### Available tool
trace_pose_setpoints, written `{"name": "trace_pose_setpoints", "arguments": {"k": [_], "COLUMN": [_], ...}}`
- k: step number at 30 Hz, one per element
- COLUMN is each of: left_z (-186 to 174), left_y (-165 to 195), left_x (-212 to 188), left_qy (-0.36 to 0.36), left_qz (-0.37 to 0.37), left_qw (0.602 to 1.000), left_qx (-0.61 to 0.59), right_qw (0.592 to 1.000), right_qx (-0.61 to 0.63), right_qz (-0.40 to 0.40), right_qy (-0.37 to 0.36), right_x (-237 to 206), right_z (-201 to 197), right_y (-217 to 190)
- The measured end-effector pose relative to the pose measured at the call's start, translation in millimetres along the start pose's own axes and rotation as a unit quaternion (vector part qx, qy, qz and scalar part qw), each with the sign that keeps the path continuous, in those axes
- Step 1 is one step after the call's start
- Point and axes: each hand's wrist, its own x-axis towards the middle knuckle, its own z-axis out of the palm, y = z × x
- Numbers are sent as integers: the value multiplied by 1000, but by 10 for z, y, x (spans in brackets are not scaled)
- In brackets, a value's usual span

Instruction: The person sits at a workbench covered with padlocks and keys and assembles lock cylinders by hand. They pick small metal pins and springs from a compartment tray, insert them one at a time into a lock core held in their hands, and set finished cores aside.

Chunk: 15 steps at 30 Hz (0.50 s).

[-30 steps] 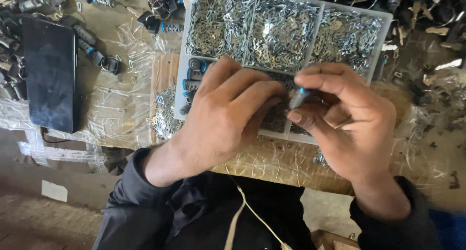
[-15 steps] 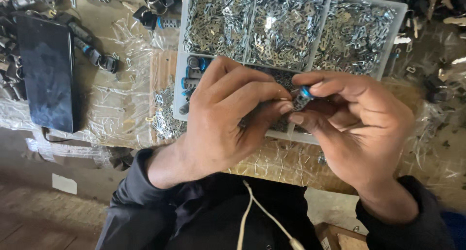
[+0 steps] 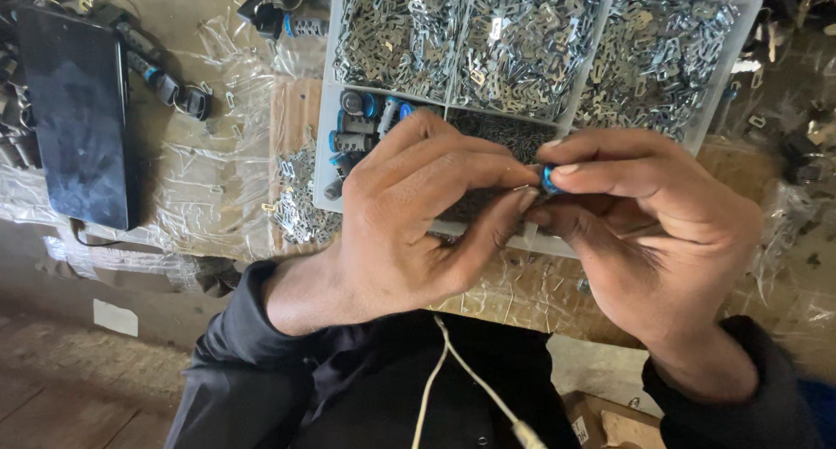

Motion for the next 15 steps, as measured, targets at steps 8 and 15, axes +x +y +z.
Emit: {"name": "trace_pose_setpoints", "arguments": {"k": [8, 15], "left_z": [-15, -13], "left_y": [-28, -32], "left_x": [46, 138], "left_qy": [13, -99], "left_qz": [25, 43], "left_qw": [999, 964], "left_qx": [30, 242], "right_qw": [999, 998], "right_qx": [-11, 48], "right_qz": [-44, 7], "right_qy": [27, 41], "right_x": [16, 2], "right_z": [53, 8], "right_y": [68, 74]}}
